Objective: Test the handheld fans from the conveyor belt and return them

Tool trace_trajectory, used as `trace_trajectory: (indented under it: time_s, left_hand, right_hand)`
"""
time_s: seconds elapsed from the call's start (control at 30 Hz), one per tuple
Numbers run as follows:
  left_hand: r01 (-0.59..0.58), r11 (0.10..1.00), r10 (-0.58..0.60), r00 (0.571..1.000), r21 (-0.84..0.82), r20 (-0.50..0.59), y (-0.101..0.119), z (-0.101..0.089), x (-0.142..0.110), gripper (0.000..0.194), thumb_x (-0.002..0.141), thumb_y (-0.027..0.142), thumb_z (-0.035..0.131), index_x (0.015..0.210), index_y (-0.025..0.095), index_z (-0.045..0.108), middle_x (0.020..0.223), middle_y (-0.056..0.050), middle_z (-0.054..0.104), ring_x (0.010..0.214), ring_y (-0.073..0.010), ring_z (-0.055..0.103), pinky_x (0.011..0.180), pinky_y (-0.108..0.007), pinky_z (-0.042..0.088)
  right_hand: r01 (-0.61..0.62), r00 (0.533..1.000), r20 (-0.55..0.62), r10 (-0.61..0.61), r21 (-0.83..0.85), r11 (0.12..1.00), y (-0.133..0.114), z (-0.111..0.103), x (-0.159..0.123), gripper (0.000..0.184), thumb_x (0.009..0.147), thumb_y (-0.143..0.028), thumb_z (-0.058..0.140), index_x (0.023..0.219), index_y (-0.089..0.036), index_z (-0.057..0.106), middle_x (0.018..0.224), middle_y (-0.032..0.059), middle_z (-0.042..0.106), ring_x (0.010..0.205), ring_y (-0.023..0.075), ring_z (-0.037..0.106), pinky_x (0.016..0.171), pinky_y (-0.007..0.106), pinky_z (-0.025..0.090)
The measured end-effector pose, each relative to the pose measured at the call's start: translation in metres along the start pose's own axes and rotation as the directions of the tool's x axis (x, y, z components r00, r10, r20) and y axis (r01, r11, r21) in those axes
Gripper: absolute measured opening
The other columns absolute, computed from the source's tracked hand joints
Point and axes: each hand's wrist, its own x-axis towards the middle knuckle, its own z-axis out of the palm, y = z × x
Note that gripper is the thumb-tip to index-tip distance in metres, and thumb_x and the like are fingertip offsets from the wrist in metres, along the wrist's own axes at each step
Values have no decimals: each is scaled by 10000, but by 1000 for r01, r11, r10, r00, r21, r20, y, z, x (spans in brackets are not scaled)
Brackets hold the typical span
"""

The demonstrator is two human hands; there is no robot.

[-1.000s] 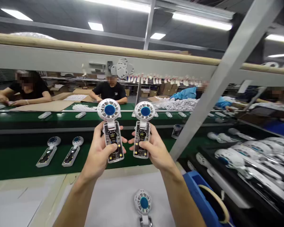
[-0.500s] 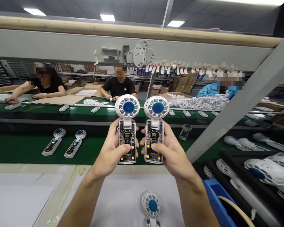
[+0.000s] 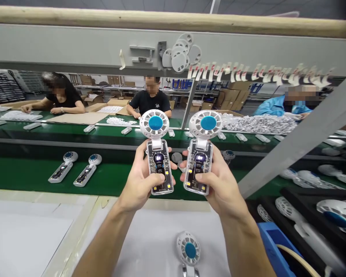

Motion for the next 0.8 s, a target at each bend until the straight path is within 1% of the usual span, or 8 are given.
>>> trace_trajectory:
  time_s: [0.1,0.17,0.23,0.3,0.4,0.53,0.7,0.8]
  left_hand:
    - [-17,1000,17,999,2,-31,1,1,0,774,719,98,714,1361,256,312,1075,-63,683,675,-188,713,575,-306,597]
    - [-25,1000,26,999,7,-46,2,2,0,783,717,110,723,1364,256,307,1076,-63,685,676,-184,712,579,-308,599]
    - [-25,1000,26,998,10,-62,2,3,0,763,744,143,728,1370,254,307,1096,-73,682,679,-182,713,580,-313,602]
    - [-21,1000,21,997,8,-77,2,4,0,715,775,170,717,1366,248,322,1119,-86,679,671,-181,711,565,-315,598]
    - [-19,1000,19,996,4,-92,1,3,0,660,792,169,696,1348,241,347,1126,-86,683,648,-176,706,564,-322,598]
    - [-17,1000,17,996,3,-87,0,3,0,639,801,169,681,1341,248,350,1110,-78,699,634,-177,705,564,-325,598]
    - [-23,1000,23,997,2,-75,-1,3,1,620,798,180,692,1321,264,369,1164,-81,690,636,-172,705,555,-328,608]
    - [-65,998,66,993,19,-93,-4,2,2,587,807,177,694,1304,275,397,1266,-85,660,727,-178,721,585,-328,626]
  right_hand:
    - [-9,1000,-10,9,-33,999,-3,-1,-1,735,683,-114,695,1341,-302,425,1160,24,649,833,176,698,625,299,633]
    - [9,1000,-23,-10,-47,999,-3,-1,-1,707,696,-121,702,1327,-300,439,1168,22,643,884,183,697,658,309,645]
    - [21,1000,-22,-22,-41,999,-2,0,-1,659,731,-147,701,1320,-296,445,1165,23,643,885,181,698,666,314,649]
    - [23,1000,-17,-23,-29,999,-1,0,1,618,757,-163,685,1314,-290,449,1151,26,648,847,176,698,637,309,643]
    - [24,1000,-18,-25,-34,999,0,1,2,607,751,-162,660,1308,-280,447,1128,35,659,777,167,688,569,289,615]
    - [35,999,-39,-37,-53,998,-1,2,1,623,731,-176,655,1302,-285,431,1116,39,670,785,181,692,531,278,592]
    - [16,999,-38,-18,-52,998,-1,2,1,607,731,-173,657,1287,-297,448,1132,34,663,851,198,698,552,284,608]
    - [37,999,-20,-38,-44,998,3,-1,1,606,757,-163,650,1311,-307,450,1139,32,661,848,197,705,572,296,620]
